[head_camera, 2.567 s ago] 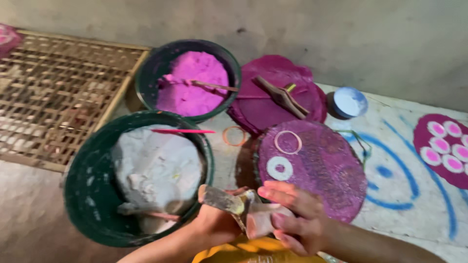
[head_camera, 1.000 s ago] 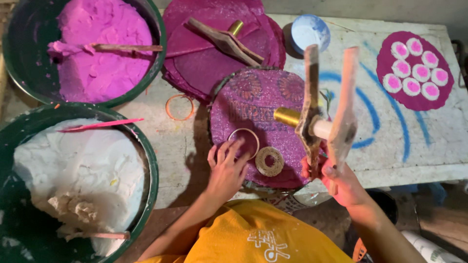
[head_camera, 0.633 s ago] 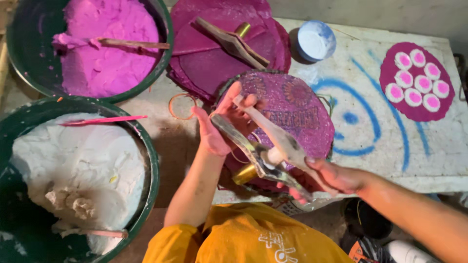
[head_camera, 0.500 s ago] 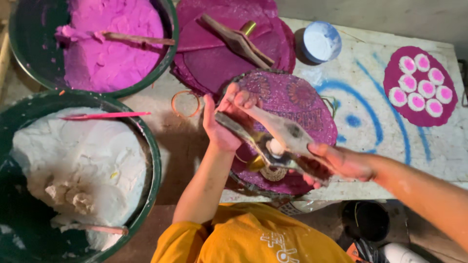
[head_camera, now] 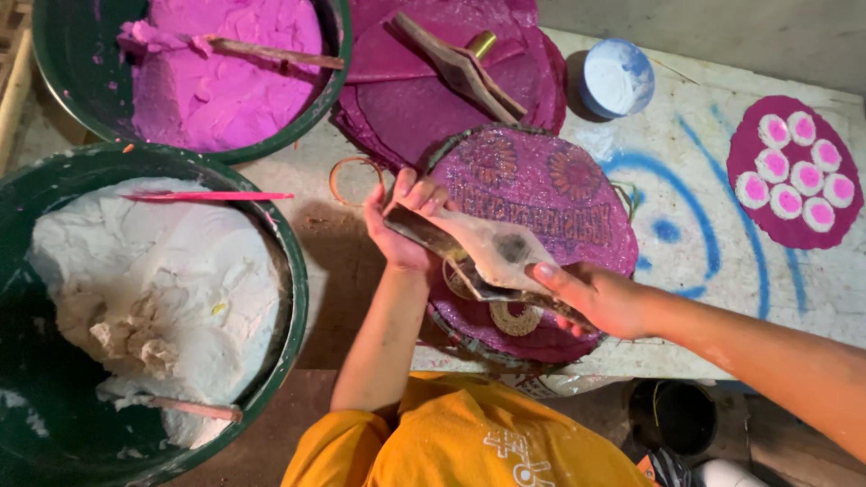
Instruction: The person applies white paste rings onto pink circular items using a wooden mold, picking up paste from a bucket and pressing the mold onto the items arranged on a table.
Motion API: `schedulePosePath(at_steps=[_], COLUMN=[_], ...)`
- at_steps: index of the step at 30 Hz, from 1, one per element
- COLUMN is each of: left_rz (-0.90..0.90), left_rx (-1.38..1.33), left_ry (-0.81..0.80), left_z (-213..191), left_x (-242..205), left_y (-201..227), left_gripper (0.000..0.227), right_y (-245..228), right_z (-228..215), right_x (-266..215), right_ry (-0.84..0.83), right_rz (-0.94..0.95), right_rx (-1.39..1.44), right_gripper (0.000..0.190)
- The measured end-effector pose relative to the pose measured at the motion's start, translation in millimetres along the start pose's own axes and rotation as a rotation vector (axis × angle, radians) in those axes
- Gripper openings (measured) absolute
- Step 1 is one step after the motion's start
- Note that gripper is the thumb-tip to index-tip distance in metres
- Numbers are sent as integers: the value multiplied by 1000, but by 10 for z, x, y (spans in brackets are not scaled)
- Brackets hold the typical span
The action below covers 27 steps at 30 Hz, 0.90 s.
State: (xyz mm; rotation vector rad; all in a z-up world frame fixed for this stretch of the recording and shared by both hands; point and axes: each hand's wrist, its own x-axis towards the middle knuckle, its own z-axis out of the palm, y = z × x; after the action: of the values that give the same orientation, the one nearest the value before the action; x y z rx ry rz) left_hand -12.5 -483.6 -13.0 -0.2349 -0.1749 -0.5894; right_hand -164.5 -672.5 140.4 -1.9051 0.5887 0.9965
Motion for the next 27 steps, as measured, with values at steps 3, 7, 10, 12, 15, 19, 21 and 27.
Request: schedulePosePath(at_steps=[3,7,10,12,15,19,21,27], left_rz=[-2,-15,-34,-41,-9,22,18,-248], left_rx=[21,54,149,160,208,218,46,889], left_ry=[48,-11,-89,-75,-71,33,-48,379], left_z=[-71,-59,50,132,189,114,15,-45], left_x=[65,307,419,409,347,123,29,-51], left_y=[-172,-197,-66,39,154,124,-68,-197], left_gripper=[26,27,28,30,32,31,34,65], right_y=[19,67,74,45,4,83,237,911], right_z=[-91,-89,-25,52,135,193,125,-434], right_x=[-56,-30,70,137,180,164,145,-33], right_ry=[116,249,283,285,243,142,139,223], right_rz=[63,-42,-130,-199,-229,-120,-30,-118], right_rx=[-149,-157,-118,-90,-87,-33,-50,-39], right_gripper=[78,76,75,73,70,71,73,71])
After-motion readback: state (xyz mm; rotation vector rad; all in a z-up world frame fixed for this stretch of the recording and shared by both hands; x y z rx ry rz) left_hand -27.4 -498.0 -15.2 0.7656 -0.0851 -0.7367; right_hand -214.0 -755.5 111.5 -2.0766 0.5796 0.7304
